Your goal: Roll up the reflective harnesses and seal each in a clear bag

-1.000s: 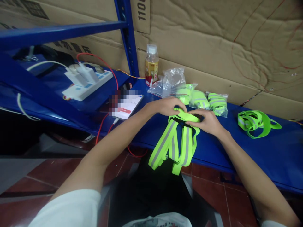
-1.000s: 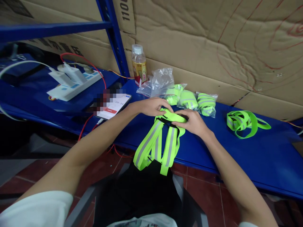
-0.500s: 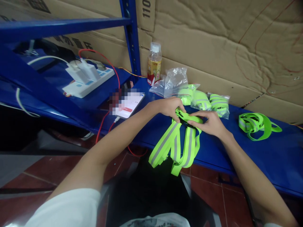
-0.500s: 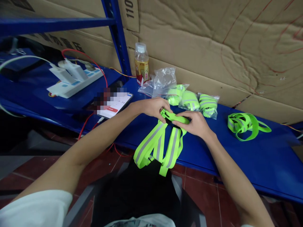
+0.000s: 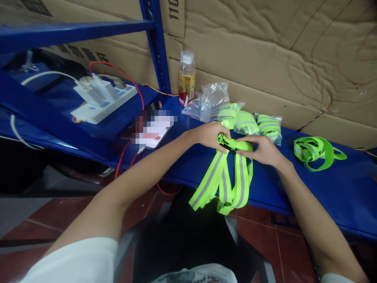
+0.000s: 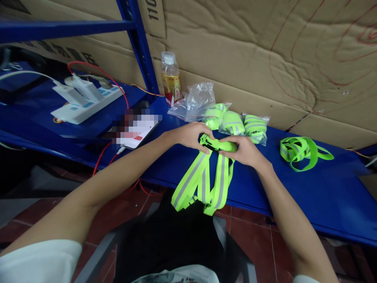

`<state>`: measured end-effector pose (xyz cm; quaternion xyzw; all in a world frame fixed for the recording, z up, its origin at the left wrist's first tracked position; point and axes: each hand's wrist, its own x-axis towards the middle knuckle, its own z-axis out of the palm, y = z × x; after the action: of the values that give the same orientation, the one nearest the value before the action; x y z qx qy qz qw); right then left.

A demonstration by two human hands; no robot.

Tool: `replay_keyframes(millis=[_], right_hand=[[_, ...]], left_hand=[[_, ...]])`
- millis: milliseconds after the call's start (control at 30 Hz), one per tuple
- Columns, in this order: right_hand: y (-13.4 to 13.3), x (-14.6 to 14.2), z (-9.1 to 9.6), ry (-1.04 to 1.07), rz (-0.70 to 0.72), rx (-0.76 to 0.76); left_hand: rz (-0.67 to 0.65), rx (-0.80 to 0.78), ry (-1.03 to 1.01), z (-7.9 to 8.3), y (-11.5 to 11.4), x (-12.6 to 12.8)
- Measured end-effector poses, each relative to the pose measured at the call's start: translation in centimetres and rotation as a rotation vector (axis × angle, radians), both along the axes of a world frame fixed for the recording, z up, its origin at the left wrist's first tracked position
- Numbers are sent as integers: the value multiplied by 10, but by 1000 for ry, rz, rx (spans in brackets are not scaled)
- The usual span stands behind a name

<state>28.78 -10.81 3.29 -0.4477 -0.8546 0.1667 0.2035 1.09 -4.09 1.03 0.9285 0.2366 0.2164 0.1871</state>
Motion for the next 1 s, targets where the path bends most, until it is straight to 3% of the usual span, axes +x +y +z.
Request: replay_keyframes(millis=[200,500,733,1000], right_hand=[[0,-7,-8,88,-52,16],[9,17,-2,157,65,-245],[9,16,-16,62,34,67],[12,10,-24,81,48,162]], left_hand=[[47,59,7,0,-4,4],[80,54,62,1,-6,5],[122,135,86,1,-2,2],[128,150,40,0,0,1]])
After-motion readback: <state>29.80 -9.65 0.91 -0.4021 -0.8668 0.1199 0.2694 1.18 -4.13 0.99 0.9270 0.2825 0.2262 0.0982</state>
